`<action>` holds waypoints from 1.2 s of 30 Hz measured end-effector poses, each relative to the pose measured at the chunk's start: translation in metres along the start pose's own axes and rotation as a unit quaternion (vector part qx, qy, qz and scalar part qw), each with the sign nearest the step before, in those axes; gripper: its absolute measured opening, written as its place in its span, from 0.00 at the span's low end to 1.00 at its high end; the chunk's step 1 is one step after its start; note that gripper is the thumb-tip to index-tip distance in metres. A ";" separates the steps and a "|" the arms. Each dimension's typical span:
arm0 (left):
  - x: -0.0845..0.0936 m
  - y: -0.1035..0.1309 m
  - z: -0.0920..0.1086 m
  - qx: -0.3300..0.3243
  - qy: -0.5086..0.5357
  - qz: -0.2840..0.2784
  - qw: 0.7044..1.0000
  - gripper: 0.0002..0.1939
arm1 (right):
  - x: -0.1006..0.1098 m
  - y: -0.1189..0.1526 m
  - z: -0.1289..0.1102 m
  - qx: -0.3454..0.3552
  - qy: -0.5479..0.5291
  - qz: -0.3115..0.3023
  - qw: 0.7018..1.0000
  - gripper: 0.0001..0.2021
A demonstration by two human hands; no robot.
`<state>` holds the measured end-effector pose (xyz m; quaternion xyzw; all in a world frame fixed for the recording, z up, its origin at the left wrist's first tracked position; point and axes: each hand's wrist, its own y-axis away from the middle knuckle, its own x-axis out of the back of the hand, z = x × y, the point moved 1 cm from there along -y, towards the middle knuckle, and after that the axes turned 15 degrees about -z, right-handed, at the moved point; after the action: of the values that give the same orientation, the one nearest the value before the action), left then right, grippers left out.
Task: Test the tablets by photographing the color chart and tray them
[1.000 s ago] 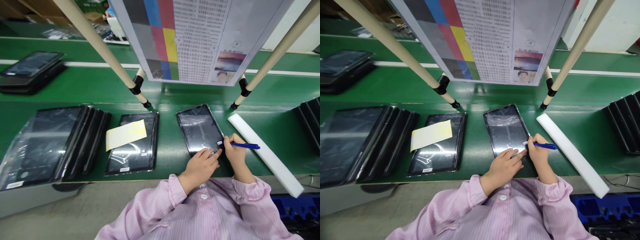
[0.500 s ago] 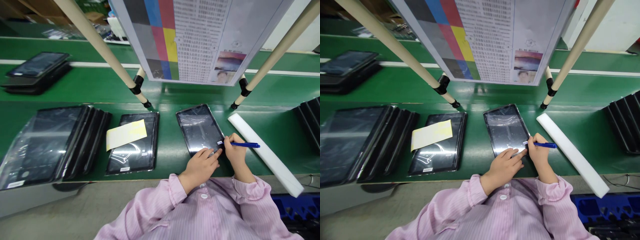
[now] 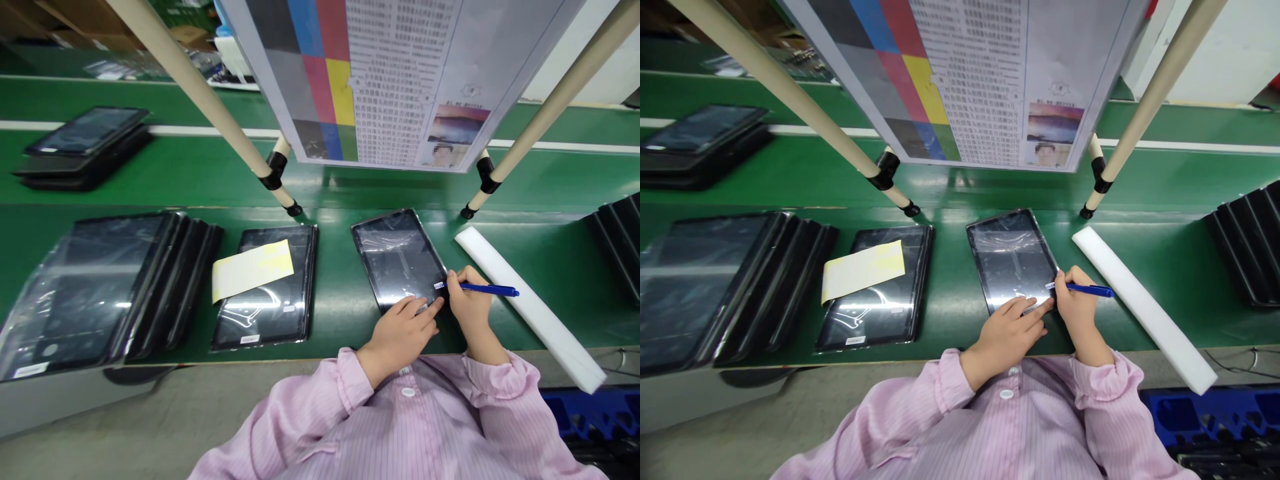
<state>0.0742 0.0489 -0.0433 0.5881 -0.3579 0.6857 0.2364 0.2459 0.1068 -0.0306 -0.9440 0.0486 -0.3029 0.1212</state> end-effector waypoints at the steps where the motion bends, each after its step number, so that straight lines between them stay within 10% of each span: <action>1: 0.000 0.000 0.000 -0.001 0.001 0.001 1.000 0.13 | 0.000 0.000 0.000 0.000 -0.001 0.001 1.000 0.20; 11: -0.002 0.001 -0.001 -0.009 0.010 -0.030 0.999 0.10 | 0.000 0.008 -0.002 -0.022 -0.050 0.087 0.995 0.20; 18: 0.010 0.009 -0.002 -0.038 0.122 0.064 0.990 0.16 | 0.012 0.014 -0.009 -0.017 -0.065 0.173 0.983 0.17; 23: 0.047 0.065 -0.033 0.030 0.151 0.146 0.977 0.16 | 0.024 0.015 -0.014 0.058 0.020 0.059 0.996 0.20; 27: 0.067 0.154 -0.092 0.285 0.120 0.155 0.938 0.12 | 0.017 0.006 -0.025 0.096 0.120 -0.002 0.988 0.23; 30: 0.066 0.214 -0.138 0.471 0.168 0.154 0.852 0.18 | -0.014 0.003 -0.046 0.158 0.084 -0.106 0.978 0.19; 36: 0.041 0.237 -0.178 0.499 0.236 0.157 0.819 0.27 | -0.106 0.020 -0.086 0.137 -0.032 -0.433 0.890 0.12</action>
<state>-0.2235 0.0317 -0.0626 0.3811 0.0120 0.9163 -0.1229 0.1094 0.0879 -0.0276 -0.8544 -0.4112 -0.2991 0.1074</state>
